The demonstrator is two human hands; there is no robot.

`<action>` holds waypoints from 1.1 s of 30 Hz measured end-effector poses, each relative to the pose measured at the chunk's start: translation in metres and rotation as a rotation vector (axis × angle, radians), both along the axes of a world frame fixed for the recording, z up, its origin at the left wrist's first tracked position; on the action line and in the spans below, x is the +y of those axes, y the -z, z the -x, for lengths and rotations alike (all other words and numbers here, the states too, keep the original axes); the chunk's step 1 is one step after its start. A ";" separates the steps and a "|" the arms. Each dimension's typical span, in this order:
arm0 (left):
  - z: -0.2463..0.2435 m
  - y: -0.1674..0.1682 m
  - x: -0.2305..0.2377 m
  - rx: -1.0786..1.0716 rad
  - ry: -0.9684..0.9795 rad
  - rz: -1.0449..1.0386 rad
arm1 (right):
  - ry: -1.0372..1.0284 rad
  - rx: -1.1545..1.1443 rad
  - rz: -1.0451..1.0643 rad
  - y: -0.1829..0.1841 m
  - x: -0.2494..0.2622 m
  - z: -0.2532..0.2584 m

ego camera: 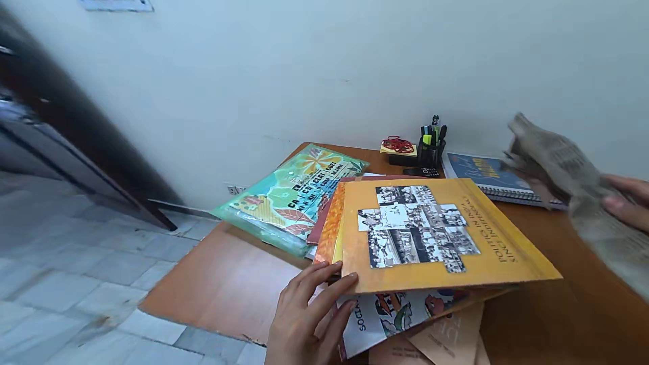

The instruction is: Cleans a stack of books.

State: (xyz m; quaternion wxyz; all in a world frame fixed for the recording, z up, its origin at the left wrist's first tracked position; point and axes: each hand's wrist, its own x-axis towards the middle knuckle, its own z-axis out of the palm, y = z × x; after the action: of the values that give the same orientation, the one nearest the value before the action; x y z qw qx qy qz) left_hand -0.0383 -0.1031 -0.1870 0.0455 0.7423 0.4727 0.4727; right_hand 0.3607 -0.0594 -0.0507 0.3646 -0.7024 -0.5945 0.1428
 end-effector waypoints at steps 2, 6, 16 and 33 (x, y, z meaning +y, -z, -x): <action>0.001 0.005 0.007 -0.005 -0.017 -0.056 | -0.143 -0.105 0.027 0.007 0.030 0.015; 0.006 0.021 0.024 -0.032 0.009 -0.173 | -0.181 -0.479 0.223 0.059 0.076 0.059; 0.004 0.030 0.025 -0.060 0.015 -0.221 | -0.501 -0.584 0.190 0.041 0.058 0.225; 0.006 0.038 0.026 -0.061 0.042 -0.252 | -0.257 -0.605 0.040 0.068 0.111 0.109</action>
State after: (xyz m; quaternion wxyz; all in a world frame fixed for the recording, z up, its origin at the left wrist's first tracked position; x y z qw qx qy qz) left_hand -0.0443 -0.0774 -0.2253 -0.0239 0.7373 0.3922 0.5495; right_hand 0.2515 0.0513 -0.1186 0.1366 -0.6391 -0.7567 -0.0160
